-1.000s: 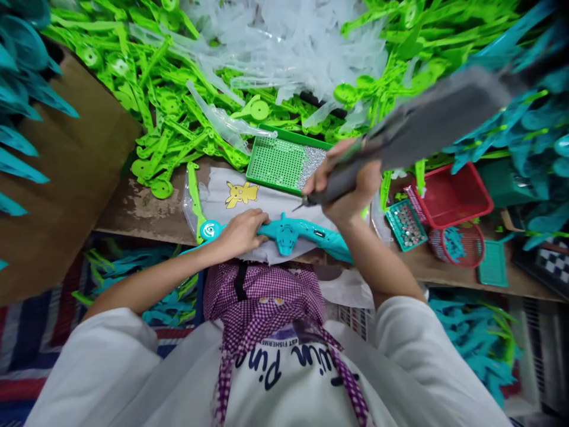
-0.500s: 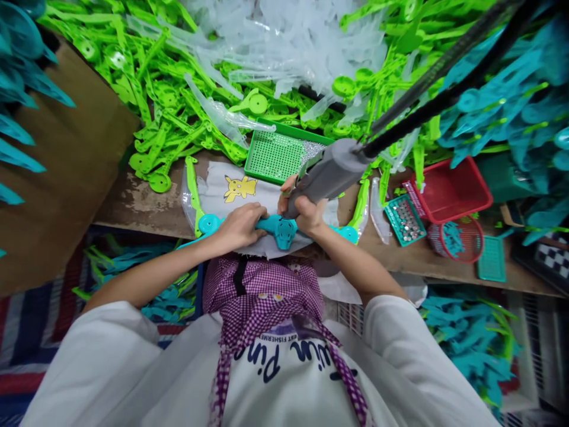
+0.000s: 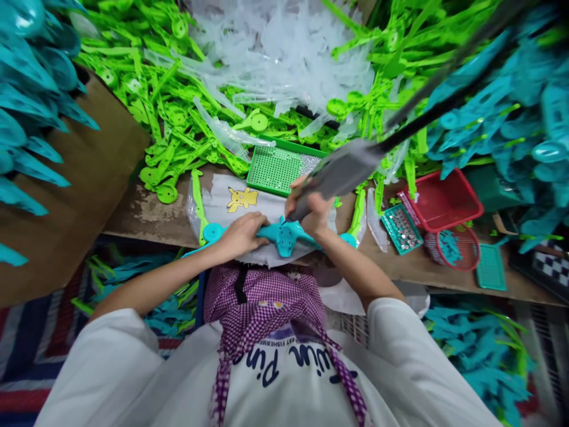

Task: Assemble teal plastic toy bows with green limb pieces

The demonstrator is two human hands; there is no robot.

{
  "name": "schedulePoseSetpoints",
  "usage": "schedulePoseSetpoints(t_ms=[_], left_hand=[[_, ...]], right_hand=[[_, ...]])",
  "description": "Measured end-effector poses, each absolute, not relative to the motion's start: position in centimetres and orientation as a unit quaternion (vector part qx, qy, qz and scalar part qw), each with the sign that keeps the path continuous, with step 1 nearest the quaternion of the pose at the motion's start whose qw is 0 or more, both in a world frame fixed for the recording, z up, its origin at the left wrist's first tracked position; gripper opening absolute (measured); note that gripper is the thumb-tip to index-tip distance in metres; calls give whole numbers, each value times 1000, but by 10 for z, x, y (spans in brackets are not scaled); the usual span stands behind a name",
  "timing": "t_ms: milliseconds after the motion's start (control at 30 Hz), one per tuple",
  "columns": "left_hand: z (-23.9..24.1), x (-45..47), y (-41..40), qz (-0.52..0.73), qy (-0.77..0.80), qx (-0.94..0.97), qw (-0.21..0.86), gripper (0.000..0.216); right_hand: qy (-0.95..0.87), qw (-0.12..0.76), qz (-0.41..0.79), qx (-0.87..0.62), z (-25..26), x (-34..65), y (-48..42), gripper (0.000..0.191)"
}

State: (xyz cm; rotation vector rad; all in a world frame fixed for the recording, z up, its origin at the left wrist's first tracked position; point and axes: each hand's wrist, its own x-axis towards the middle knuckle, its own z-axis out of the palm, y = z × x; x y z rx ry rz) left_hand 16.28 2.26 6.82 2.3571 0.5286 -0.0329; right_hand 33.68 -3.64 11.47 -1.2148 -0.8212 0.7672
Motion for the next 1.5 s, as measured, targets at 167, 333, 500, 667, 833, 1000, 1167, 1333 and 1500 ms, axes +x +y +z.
schedulePoseSetpoints(t_ms=[167, 333, 500, 667, 833, 1000, 1167, 1333, 1500], left_hand=[[71, 169, 24, -30, 183, 923, 337, 38], [77, 181, 26, -39, 183, 920, 344, 32], [73, 186, 27, -42, 190, 917, 349, 34], [71, 185, 27, -36, 183, 913, 364, 31], [75, 185, 27, -41, 182, 913, 363, 32], [74, 185, 27, -49, 184, 914, 357, 34], [71, 185, 27, -42, 186, 915, 355, 33], [71, 184, 28, -32, 184, 916, 356, 34], [73, 185, 29, -50, 193, 914, 353, 39]], right_hand=[[-366, 731, 175, -549, 134, 378, 21, 60], [-390, 697, 241, -551, 101, 388, 48, 62], [-399, 665, 277, -568, 75, 383, 51, 64], [-400, 667, 225, -587, 69, 388, 55, 63], [-406, 647, 225, -605, 67, 390, 57, 65], [-411, 638, 215, -614, 66, 389, 57, 69], [-438, 611, 207, -626, 71, 388, 54, 76], [-410, 646, 192, -615, 101, 390, 49, 86], [-381, 723, 179, -547, 135, 383, 8, 71]])
